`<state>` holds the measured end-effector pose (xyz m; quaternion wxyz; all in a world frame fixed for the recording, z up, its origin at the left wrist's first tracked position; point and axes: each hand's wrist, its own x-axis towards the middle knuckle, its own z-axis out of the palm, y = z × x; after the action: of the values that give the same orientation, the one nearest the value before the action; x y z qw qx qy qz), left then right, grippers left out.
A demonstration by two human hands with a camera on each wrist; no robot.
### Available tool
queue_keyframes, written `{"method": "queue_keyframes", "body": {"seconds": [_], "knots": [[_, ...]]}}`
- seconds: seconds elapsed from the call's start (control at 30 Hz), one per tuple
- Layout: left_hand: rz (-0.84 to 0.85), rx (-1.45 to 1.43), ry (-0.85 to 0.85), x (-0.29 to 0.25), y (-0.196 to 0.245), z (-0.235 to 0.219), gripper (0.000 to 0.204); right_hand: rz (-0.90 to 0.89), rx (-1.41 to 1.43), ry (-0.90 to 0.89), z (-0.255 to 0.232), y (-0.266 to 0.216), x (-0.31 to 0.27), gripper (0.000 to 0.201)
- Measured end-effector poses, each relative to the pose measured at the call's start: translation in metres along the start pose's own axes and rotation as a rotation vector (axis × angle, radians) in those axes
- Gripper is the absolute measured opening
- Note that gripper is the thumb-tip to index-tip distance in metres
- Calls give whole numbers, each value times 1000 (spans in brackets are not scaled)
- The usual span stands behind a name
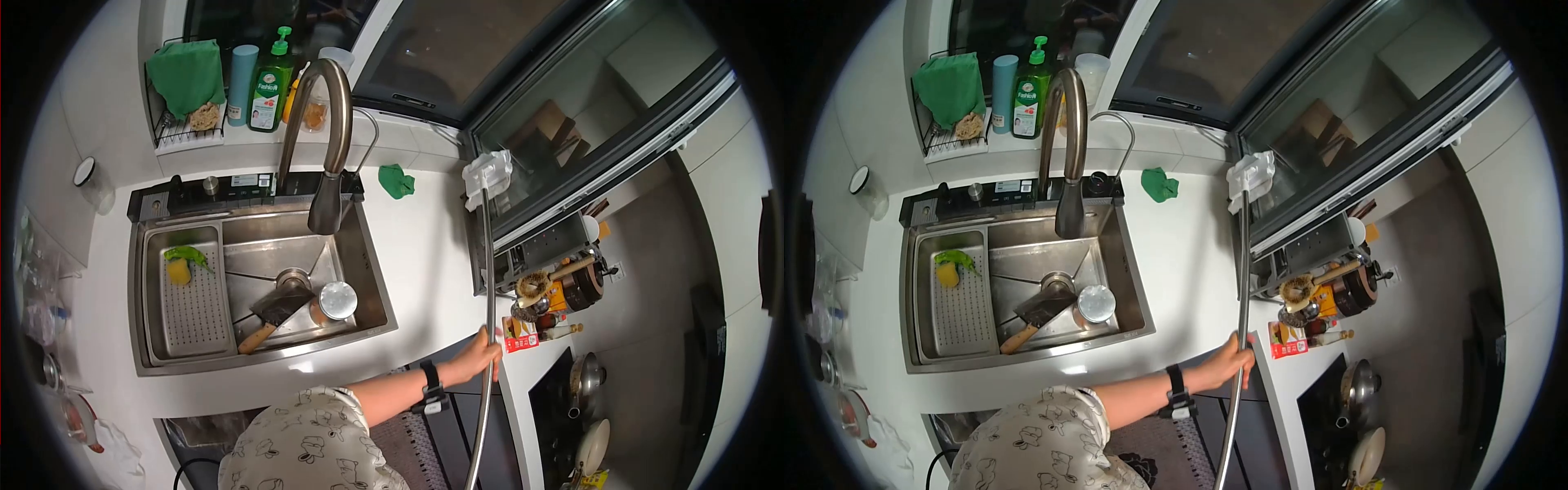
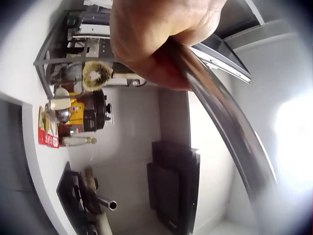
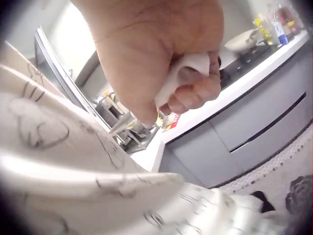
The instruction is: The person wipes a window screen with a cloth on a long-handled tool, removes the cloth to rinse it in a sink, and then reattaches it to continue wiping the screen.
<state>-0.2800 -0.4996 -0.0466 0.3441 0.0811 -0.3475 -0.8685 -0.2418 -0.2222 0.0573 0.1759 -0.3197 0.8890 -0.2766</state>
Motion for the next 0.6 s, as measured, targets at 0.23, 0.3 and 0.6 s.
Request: {"method": "queue_keyframes", "body": {"seconds": [0.23, 0.3, 0.6], "knots": [[11, -39, 31, 84, 58, -50, 29, 41, -22, -30, 2, -12, 4, 25], [6, -26, 62, 102, 70, -60, 30, 45, -24, -40, 6, -18, 10, 25], [11, -17, 179, 165, 112, -108, 27, -207, 45, 39, 62, -36, 57, 20]]}}
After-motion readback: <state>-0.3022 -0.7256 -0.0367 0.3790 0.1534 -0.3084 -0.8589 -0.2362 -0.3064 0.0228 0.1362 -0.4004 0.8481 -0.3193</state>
